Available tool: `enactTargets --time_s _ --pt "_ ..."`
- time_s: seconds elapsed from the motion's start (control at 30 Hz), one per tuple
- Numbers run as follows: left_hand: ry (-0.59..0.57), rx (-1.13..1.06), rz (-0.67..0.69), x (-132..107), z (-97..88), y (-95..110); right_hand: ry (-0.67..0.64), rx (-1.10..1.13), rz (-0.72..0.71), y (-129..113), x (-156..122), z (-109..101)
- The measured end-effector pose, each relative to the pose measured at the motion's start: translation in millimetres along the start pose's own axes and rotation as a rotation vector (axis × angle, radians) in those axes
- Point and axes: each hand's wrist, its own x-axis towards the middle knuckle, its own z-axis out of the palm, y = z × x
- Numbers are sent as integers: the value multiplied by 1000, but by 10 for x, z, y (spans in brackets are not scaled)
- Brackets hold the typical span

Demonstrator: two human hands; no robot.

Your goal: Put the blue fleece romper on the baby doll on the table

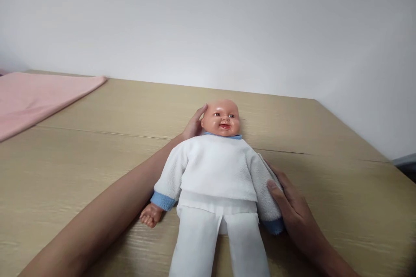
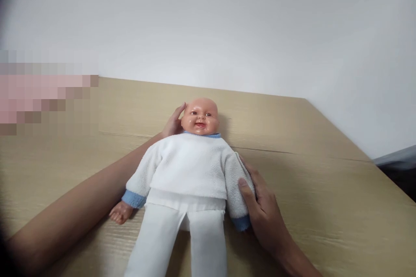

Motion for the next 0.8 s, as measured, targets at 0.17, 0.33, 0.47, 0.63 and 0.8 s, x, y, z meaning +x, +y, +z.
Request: enactTargets --time_s 0.17,0.33,0.47,0.63,0.8 --pt "-58 35 -3 2 -6 -2 6 -10 -6 -4 -7 -10" --pt "55 131 92 47 -70 -23 7 -8 -13 11 -4 -16" --pt "55 188 119 23 -17 -50 6 13 -19 25 4 -4" --pt "99 225 159 -31 89 -95 -4 38 -24 9 -6 16" --pt "123 273 202 -26 74 -101 -6 40 -44 -15 -12 12"
